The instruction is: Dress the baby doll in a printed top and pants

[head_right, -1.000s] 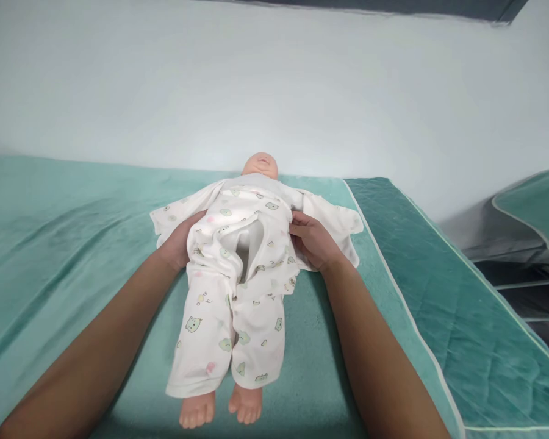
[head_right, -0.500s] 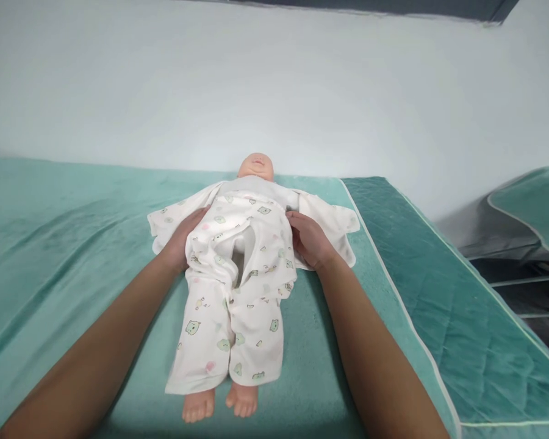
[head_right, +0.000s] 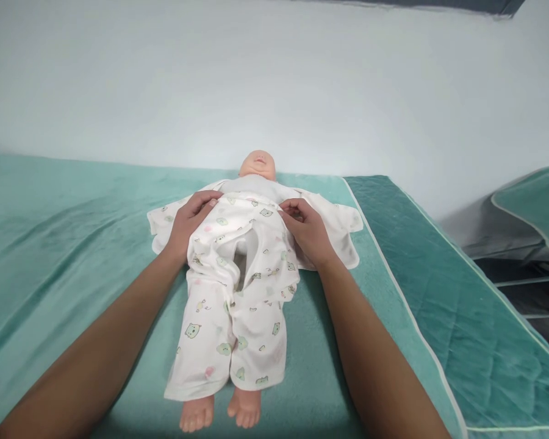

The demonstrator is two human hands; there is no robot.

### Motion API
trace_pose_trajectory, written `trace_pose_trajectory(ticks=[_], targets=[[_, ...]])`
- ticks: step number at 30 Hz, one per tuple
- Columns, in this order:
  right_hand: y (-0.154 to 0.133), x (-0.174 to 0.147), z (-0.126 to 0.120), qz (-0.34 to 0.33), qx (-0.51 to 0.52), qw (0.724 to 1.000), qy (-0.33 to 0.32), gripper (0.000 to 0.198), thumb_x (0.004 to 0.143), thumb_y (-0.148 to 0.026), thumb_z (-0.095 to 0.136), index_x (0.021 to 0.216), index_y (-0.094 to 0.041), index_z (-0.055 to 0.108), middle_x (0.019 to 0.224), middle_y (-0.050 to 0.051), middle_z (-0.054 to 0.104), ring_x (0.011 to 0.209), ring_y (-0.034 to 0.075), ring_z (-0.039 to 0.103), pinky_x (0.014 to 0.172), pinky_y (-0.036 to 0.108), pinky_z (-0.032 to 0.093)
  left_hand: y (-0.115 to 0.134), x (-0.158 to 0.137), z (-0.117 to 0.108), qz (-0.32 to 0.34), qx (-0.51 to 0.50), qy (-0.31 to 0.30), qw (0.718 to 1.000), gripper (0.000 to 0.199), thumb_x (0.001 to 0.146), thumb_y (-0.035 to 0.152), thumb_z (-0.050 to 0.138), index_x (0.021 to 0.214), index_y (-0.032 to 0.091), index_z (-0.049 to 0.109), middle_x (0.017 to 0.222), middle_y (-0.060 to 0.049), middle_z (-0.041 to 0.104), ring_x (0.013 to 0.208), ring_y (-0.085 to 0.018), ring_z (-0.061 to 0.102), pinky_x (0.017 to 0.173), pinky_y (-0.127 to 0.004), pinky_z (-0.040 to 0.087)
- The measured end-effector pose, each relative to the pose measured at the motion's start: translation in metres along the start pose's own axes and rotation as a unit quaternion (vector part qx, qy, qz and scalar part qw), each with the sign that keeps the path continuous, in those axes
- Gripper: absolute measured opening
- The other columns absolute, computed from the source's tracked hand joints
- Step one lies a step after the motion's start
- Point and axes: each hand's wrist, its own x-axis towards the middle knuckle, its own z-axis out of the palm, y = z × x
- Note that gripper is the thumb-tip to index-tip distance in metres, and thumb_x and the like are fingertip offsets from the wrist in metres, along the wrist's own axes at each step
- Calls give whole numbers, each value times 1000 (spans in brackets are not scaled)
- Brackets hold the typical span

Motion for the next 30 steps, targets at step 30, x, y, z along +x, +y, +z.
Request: trace_pose_trajectory(ticks=[30], targets=[[-3, 10, -7, -4, 19, 992, -124, 17, 78, -33, 74, 89, -26, 62, 128, 3, 56, 120, 22, 50, 100, 34, 41, -6, 10, -3, 38, -61, -96, 993, 20, 84, 39, 67, 91, 22, 59, 139, -7, 58, 133, -24, 50, 111, -38, 38]])
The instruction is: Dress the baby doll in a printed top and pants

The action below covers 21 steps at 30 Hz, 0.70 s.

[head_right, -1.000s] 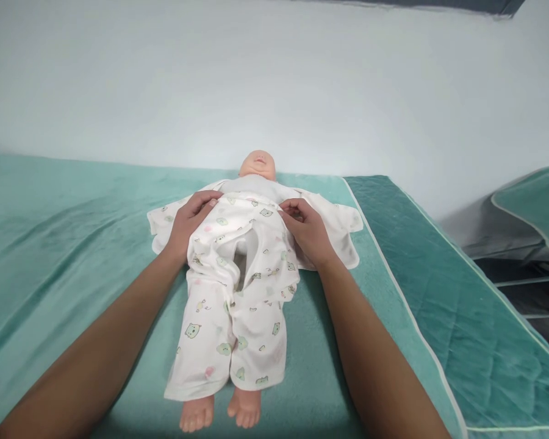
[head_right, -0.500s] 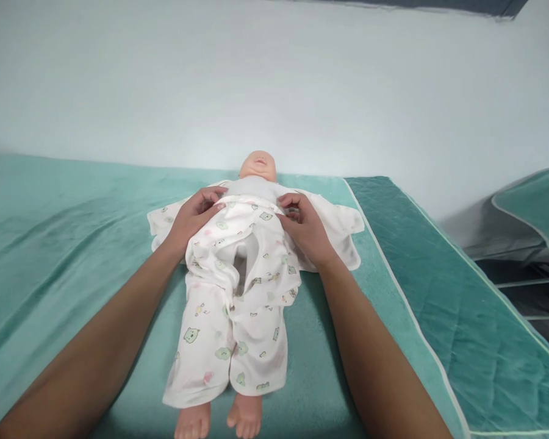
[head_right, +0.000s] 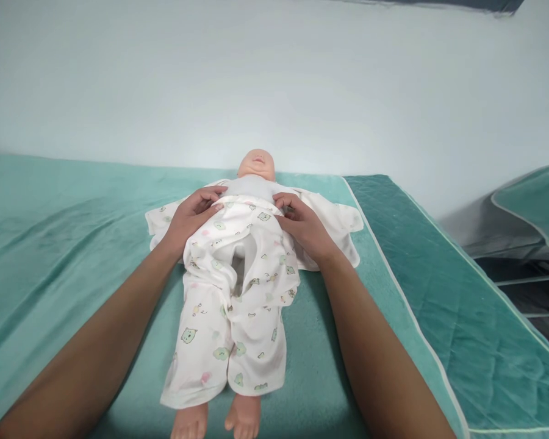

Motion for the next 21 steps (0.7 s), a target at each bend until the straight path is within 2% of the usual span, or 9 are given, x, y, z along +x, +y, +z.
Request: trace_pose_trajectory(ticks=[3, 7, 10, 13, 15, 17, 19, 21], targets=[[0, 1, -2, 9, -4, 1000, -20, 15, 80, -34, 73, 88, -26, 63, 131, 3, 54, 123, 23, 50, 103, 36, 39, -1, 1, 0, -4, -6, -4, 1000, 20, 84, 38, 69, 91, 22, 60, 139, -7, 58, 133, -25, 51, 110, -38, 39], [-2, 5, -2, -16, -56, 998, -39, 12, 84, -36, 68, 88, -25, 64, 129, 4, 55, 125, 23, 48, 103, 36, 37, 0, 4, -3, -20, -5, -18, 1000, 20, 84, 38, 68, 90, 21, 59, 141, -8, 56, 132, -25, 51, 107, -38, 40], [-5, 7, 1, -22, -89, 995, -26, 12, 85, -35, 67, 89, -25, 63, 126, 4, 59, 116, 23, 53, 99, 37, 39, 4, 7, -5, -33, 7, -47, 998, 22, 85, 40, 67, 87, 20, 58, 142, -9, 56, 128, -26, 53, 102, -38, 42], [-7, 11, 5, -30, -112, 993, -3, 10, 86, -34, 64, 91, -24, 61, 105, 2, 65, 98, 20, 58, 90, 36, 42, 7, 11, -5, -42, 17, -53, 998, 23, 86, 41, 65, 86, 20, 56, 136, -7, 59, 120, -24, 56, 96, -36, 44], [-9, 16, 9, -31, -141, 989, 13, 8, 86, -32, 61, 89, -24, 59, 87, -1, 62, 84, 17, 56, 80, 33, 42, 5, 16, -5, -44, 18, -38, 998, 22, 87, 42, 63, 86, 21, 54, 121, -5, 65, 110, -22, 58, 90, -34, 45], [-9, 24, 11, -23, -177, 983, 35, 7, 86, -30, 61, 86, -25, 57, 75, -3, 57, 73, 16, 51, 71, 31, 40, 0, 23, -4, -51, 27, -7, 998, 21, 86, 41, 62, 83, 22, 52, 96, -2, 65, 93, -19, 59, 80, -31, 45], [-9, 35, 13, -3, -206, 977, 58, 8, 83, -29, 62, 83, -25, 55, 66, -4, 52, 65, 15, 47, 67, 31, 38, -7, 31, -3, -67, 52, 33, 996, 20, 86, 38, 61, 80, 23, 50, 75, 2, 56, 73, -16, 53, 69, -29, 42], [-5, 46, 13, 29, -204, 976, 72, 11, 80, -29, 66, 81, -26, 55, 62, -5, 53, 61, 15, 45, 64, 32, 37, -14, 40, -2, -84, 83, 70, 991, 18, 85, 35, 60, 77, 23, 48, 66, 3, 48, 64, -15, 45, 63, -29, 38]])
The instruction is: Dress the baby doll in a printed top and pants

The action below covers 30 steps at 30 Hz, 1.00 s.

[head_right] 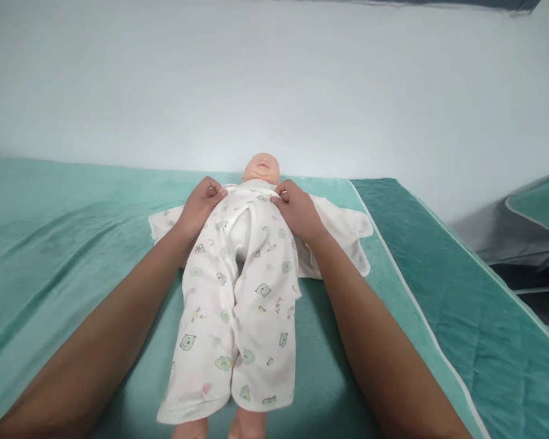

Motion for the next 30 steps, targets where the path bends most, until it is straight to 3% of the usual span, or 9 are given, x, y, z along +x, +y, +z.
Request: trace_pose_trajectory(ticks=[3, 6, 9, 15, 23, 27, 30], targets=[[7, 11, 2, 83, 92, 992, -11, 16, 76, -33, 71, 81, -26, 58, 63, -3, 58, 57, 16, 46, 58, 32, 37, -4, 11, 4, -15, 35, 37, 999, 16, 85, 30, 57, 76, 24, 45, 64, 3, 45, 62, -15, 41, 63, -30, 36], [13, 14, 3, 169, 217, 961, -2, 19, 73, -33, 74, 79, -25, 59, 61, -2, 56, 55, 15, 46, 53, 31, 36, -4, 16, 7, -17, 62, 62, 996, 16, 85, 25, 55, 74, 24, 43, 66, 3, 46, 65, -16, 42, 69, -33, 37], [13, 11, 1, 203, 288, 936, 7, 20, 69, -29, 78, 76, -23, 60, 63, -2, 56, 56, 14, 47, 53, 30, 39, -2, 16, 8, -12, 64, 65, 996, 16, 85, 24, 57, 74, 23, 45, 70, 2, 48, 70, -17, 45, 73, -33, 39], [16, 5, -5, 188, 352, 916, -44, 26, 69, -36, 80, 73, -23, 57, 62, -3, 54, 59, 14, 51, 60, 32, 47, 5, 5, 5, 18, 110, 18, 994, 17, 84, 28, 60, 72, 22, 50, 75, 1, 58, 74, -17, 52, 74, -33, 40], [30, -4, -19, 220, 406, 887, -19, 26, 73, -48, 73, 75, -25, 60, 71, 3, 69, 89, 31, 68, 78, 45, 55, -2, -1, 4, 12, 167, 69, 984, 17, 86, 27, 52, 72, 23, 43, 68, 1, 52, 67, -17, 45, 66, -33, 34], [30, -17, -18, 197, 417, 887, 15, 25, 70, -43, 76, 77, -24, 60, 68, 1, 66, 74, 24, 66, 68, 39, 54, -5, -6, 5, 6, 162, 73, 984, 17, 87, 28, 50, 73, 24, 43, 69, 2, 51, 67, -17, 45, 67, -33, 34], [26, -30, -11, 161, 372, 913, 40, 29, 64, -34, 83, 79, -24, 60, 67, -4, 63, 60, 15, 59, 56, 30, 49, -4, -12, 2, 14, 148, 48, 988, 15, 86, 31, 52, 74, 23, 47, 72, 1, 56, 71, -18, 48, 69, -32, 37]])
